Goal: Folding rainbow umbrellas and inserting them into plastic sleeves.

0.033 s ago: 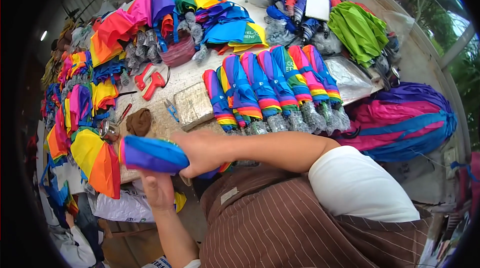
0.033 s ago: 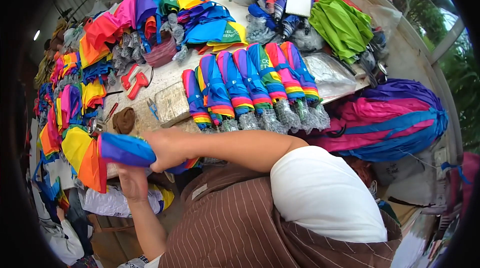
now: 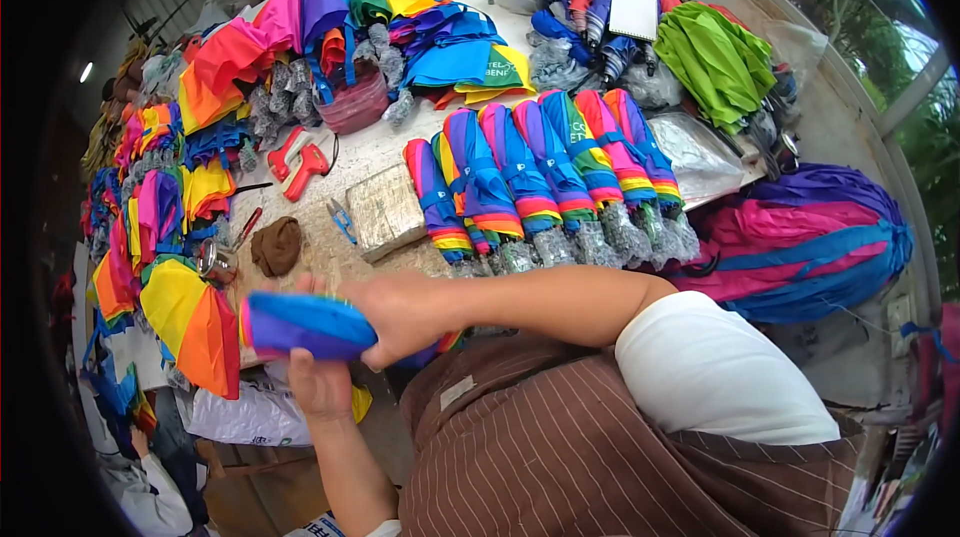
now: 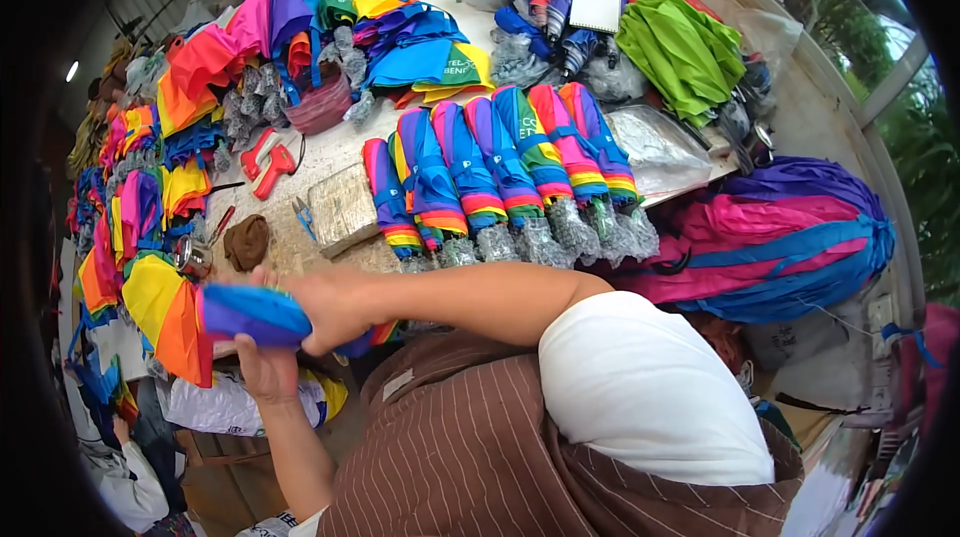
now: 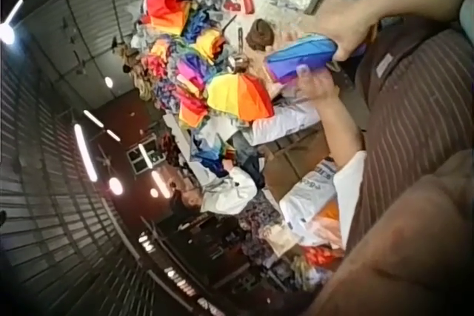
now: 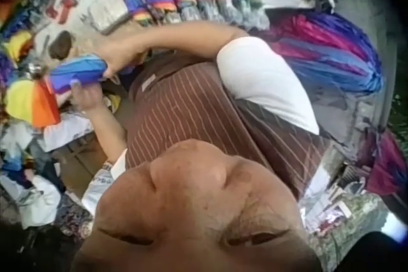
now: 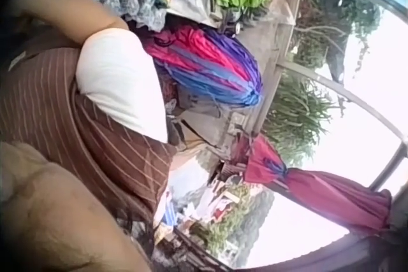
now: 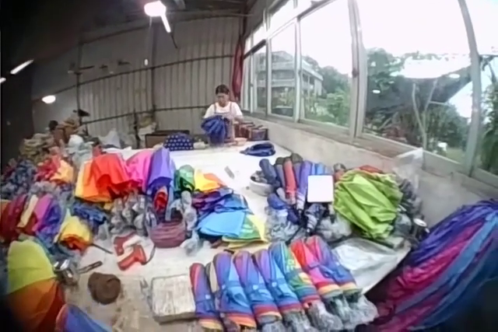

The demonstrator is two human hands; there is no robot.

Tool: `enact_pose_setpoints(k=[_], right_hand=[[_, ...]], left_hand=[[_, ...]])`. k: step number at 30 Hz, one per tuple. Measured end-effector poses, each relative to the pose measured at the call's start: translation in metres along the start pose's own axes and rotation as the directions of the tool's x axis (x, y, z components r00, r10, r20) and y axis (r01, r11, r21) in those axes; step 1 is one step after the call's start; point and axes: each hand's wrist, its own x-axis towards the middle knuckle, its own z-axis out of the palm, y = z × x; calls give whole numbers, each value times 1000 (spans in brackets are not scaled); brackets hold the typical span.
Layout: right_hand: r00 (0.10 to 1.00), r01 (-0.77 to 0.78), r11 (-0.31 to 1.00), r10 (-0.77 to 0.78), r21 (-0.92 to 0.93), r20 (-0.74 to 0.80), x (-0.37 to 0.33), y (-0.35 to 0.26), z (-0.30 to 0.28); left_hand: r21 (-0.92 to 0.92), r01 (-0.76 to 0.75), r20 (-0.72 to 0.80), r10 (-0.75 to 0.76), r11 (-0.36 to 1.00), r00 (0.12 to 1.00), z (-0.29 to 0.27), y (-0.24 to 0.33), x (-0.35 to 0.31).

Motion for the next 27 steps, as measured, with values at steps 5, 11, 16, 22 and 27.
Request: enact_pose_setpoints(k=[5,11,16,22,27], right_hand=[[873,194,710,-440,677,212,7,8,14],[924,339,940,-329,22,-193,-15,-2,5],[994,61,921,-91,386,60,-17,6,-14],[983,-183,456,70,871,170,-14,9,-32],[974,225,721,-173,655,-145,-24,-25,-35]], left_hand=[[-113,-14,88,24,993,996,26,33,-6],[101,-162,149,146,982,978,29,69,5],[312,-321,194,271,894,943,18,83,8],[517,-362,263,258,776,930,19,72,12],[777,-340,306,155,529,939,17,63,8]])
